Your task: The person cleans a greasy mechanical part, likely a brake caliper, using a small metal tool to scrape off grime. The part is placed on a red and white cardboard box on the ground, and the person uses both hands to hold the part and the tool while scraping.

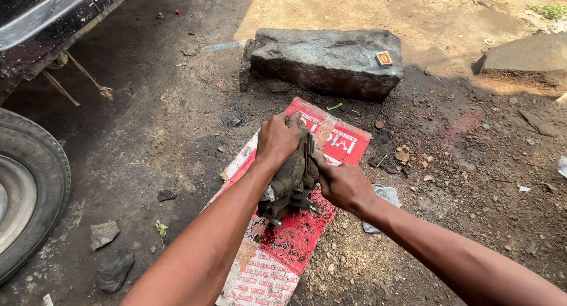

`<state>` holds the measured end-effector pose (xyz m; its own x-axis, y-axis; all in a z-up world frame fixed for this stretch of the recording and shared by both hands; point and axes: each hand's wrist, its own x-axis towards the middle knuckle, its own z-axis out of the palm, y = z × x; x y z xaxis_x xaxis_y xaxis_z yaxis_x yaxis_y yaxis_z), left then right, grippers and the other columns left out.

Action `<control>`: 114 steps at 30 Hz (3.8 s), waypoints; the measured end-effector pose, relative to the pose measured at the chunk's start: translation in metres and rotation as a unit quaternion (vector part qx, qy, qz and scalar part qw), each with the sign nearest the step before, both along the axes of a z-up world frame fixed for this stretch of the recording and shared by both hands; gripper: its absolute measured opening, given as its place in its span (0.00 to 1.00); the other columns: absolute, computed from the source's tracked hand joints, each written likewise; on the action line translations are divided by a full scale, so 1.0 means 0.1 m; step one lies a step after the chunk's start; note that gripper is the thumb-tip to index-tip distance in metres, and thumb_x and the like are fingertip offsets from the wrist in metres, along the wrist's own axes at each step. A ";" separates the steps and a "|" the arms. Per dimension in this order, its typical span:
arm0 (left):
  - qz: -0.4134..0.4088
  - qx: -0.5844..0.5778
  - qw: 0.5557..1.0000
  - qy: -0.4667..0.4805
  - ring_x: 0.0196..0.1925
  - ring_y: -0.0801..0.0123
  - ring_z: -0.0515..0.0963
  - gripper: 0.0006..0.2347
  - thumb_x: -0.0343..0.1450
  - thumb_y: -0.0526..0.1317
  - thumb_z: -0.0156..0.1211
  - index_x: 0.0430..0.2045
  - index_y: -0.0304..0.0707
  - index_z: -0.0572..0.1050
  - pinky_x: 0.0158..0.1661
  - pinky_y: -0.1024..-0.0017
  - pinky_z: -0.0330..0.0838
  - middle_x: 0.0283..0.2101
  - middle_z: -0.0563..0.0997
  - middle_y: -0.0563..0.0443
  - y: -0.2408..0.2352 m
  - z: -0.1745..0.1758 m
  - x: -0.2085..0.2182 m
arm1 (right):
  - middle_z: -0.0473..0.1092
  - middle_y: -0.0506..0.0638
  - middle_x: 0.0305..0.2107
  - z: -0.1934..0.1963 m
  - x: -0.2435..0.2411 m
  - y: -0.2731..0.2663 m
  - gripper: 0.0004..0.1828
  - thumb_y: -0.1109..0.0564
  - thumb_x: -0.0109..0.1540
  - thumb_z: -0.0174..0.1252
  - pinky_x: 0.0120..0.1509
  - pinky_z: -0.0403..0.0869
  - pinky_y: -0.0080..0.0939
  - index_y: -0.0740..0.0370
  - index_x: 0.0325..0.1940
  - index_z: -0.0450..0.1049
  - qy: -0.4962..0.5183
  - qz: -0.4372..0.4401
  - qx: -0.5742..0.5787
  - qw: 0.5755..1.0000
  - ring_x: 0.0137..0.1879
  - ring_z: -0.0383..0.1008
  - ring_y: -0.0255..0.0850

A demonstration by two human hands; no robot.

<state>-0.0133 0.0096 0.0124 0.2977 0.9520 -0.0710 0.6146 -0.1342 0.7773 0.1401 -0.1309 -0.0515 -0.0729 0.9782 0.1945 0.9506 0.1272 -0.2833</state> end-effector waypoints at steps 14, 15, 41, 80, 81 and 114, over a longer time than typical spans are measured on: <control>0.004 -0.029 1.000 0.004 0.40 0.42 0.85 0.23 0.76 0.56 0.46 0.44 0.33 0.81 0.45 0.48 0.76 0.32 0.83 0.31 0.11 -0.14 0.02 | 0.63 0.46 0.07 0.07 -0.15 0.12 0.27 0.54 0.68 0.43 0.09 0.58 0.44 0.66 0.70 0.63 -0.080 0.005 -0.010 0.997 0.08 0.58 0.37; 0.008 0.024 1.000 0.006 0.39 0.44 0.83 0.23 0.77 0.56 0.49 0.41 0.32 0.82 0.44 0.49 0.74 0.30 0.82 0.33 0.17 -0.21 0.05 | 0.63 0.46 0.07 0.05 -0.15 0.13 0.28 0.54 0.67 0.43 0.09 0.58 0.45 0.66 0.70 0.62 -0.082 0.004 -0.010 0.997 0.08 0.58 0.37; 0.007 -0.036 0.999 0.000 0.38 0.42 0.86 0.22 0.77 0.54 0.46 0.37 0.32 0.81 0.41 0.49 0.76 0.30 0.84 0.31 -0.01 -0.07 0.12 | 0.64 0.48 0.08 0.37 0.09 0.09 0.24 0.55 0.66 0.47 0.14 0.63 0.49 0.55 0.67 0.69 -0.025 0.023 0.068 0.997 0.10 0.63 0.43; 0.011 -0.067 0.997 -0.042 0.30 0.41 0.79 0.19 0.78 0.54 0.47 0.37 0.40 0.81 0.43 0.36 0.71 0.30 0.83 0.35 0.47 -0.40 0.00 | 0.62 0.45 0.11 0.38 -0.08 0.32 0.22 0.53 0.71 0.42 0.17 0.61 0.44 0.53 0.69 0.66 -0.064 0.039 -0.034 0.997 0.14 0.62 0.37; 0.010 -0.130 0.990 -0.050 0.25 0.41 0.78 0.18 0.78 0.54 0.45 0.37 0.43 0.80 0.42 0.30 0.69 0.27 0.83 0.36 0.46 -0.38 -0.01 | 0.62 0.45 0.10 0.28 -0.15 0.27 0.21 0.52 0.71 0.42 0.15 0.61 0.44 0.51 0.68 0.65 -0.088 0.011 -0.177 0.980 0.14 0.62 0.37; 0.003 -0.157 0.987 -0.028 0.44 0.46 0.87 0.21 0.76 0.55 0.45 0.38 0.37 0.81 0.46 0.48 0.74 0.38 0.87 0.35 0.47 -0.22 0.04 | 0.65 0.45 0.10 0.08 0.03 0.34 0.20 0.53 0.68 0.49 0.17 0.67 0.45 0.48 0.65 0.69 -0.052 0.052 -0.056 0.996 0.14 0.66 0.38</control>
